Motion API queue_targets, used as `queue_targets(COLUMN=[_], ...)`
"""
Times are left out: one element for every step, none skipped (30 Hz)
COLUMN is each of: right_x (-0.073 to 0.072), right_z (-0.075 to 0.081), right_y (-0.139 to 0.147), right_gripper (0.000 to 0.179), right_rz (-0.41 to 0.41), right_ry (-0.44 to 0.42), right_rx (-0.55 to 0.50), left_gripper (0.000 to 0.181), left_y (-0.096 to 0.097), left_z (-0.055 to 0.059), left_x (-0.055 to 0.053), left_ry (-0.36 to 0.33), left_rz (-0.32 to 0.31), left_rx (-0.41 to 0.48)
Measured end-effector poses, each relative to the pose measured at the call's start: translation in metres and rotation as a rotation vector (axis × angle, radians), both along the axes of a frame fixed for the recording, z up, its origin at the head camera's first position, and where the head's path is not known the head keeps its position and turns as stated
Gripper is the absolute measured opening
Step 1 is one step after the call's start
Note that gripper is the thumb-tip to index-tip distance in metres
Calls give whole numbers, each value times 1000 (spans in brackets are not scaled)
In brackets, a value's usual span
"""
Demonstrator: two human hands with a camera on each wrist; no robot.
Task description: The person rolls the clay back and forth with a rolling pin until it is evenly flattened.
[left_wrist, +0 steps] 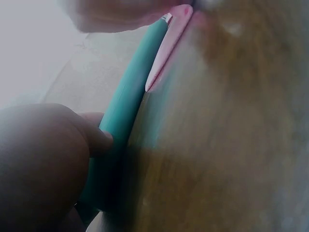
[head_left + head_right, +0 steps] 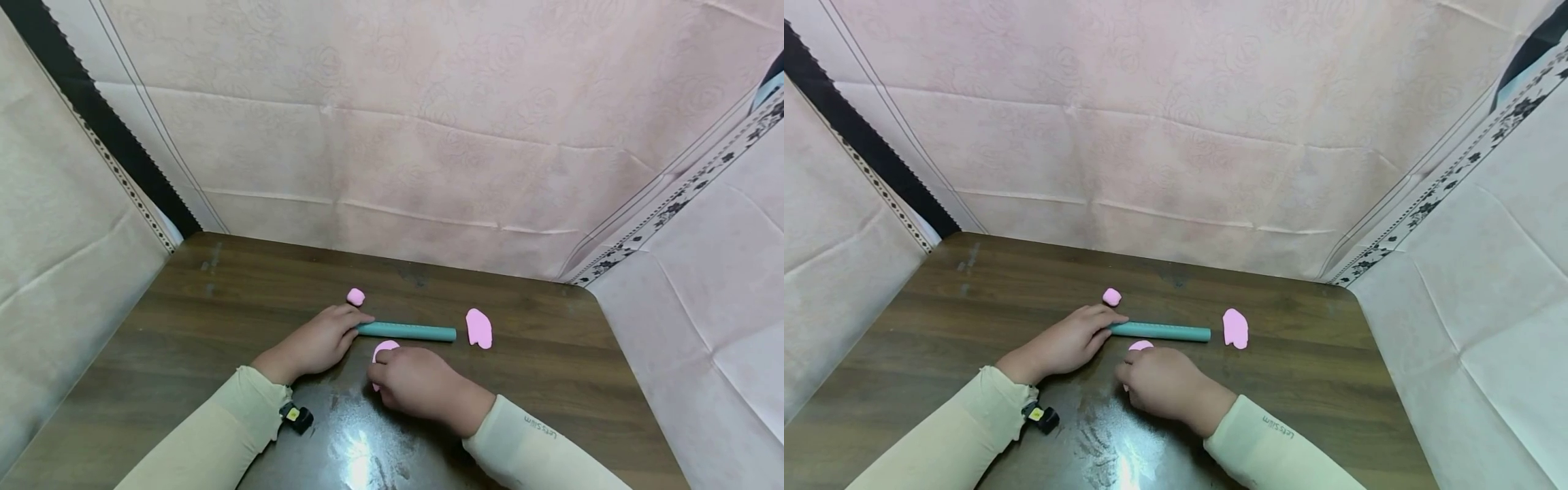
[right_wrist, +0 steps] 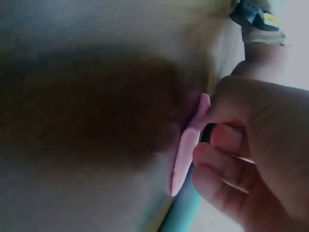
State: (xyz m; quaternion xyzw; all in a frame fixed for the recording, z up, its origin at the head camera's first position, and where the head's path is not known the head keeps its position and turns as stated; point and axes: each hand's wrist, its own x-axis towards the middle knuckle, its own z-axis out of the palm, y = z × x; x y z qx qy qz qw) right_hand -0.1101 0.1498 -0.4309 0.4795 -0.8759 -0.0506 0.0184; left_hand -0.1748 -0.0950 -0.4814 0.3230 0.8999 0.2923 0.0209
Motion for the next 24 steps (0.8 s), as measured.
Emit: queue_targets(right_x=[0, 0, 0, 1, 2, 2, 3, 4, 6, 6, 7, 8, 7, 7, 6, 4, 2, 1, -1, -2, -3, -4, -4, -4], right_z=[0, 0, 1, 2, 3, 4, 3, 3, 2, 1, 0, -1, -2, -2, -2, -2, -2, -2, -2, -2, -2, -3, -3, -4], right_y=[1, 2, 2, 2, 2, 2, 1, 0, 0, -1, -2, -2, -2, -2, -1, 0, 1, 3, 4, 6, 6, 7, 7, 6], right_gripper=[6, 5, 4, 4, 4, 4, 5, 6, 7, 9, 11, 12, 11, 11, 10, 9, 8, 7, 8, 10, 11, 10, 8, 5], right_rz=[-22, -38, -49, -52, -52, -46, -39, -27, -12, 3, 15, 22, 17, 7, -9, -30, -50, -64, -74, -75, -65, -51, -34, -14], right_ry=[-34, -56, -61, -58, -43, -16, 18, 61, 103, 139, 172, 194, 196, 180, 142, 88, 37, -8, -42, -60, -59, -35, 3, 46], right_rx=[-14, -15, -4, 13, 38, 64, 88, 114, 130, 138, 142, 136, 120, 100, 71, 42, 15, -9, -24, -29, -26, -11, 6, 26], left_gripper=[38, 38, 38, 38, 38, 38, 38, 38, 38, 38, 38, 38, 38, 38, 38, 38, 39, 38, 39, 38, 38, 38, 38, 38], left_y=[0, 0, 1, 1, 1, 1, 1, 1, 1, 1, 1, 1, 1, 1, 1, 1, 1, 1, 1, 0, 0, 0, 0, 0], left_z=[0, 0, 0, 0, 0, 0, 0, 0, 0, 1, 1, 1, 1, 2, 1, 1, 2, 2, 2, 2, 2, 2, 2, 2], left_x=[0, 0, 0, 0, 0, 0, 0, 0, 0, 0, 0, 0, 0, 0, 0, 0, 0, 0, 0, 0, 0, 0, 0, 0], left_ry=[-3, -2, -3, -3, -2, 0, 3, 6, 8, 10, 14, 14, 16, 19, 22, 23, 26, 29, 34, 37, 38, 40, 42, 42], left_rz=[0, 0, 0, 0, -1, -1, -2, -4, -5, -7, -9, -11, -12, -14, -14, -14, -17, -17, -20, -22, -22, -24, -26, -25], left_rx=[0, -1, -2, 0, 2, 4, 6, 9, 11, 13, 11, 11, 10, 7, 3, 2, -1, -2, -5, -6, -4, -4, -5, -5])
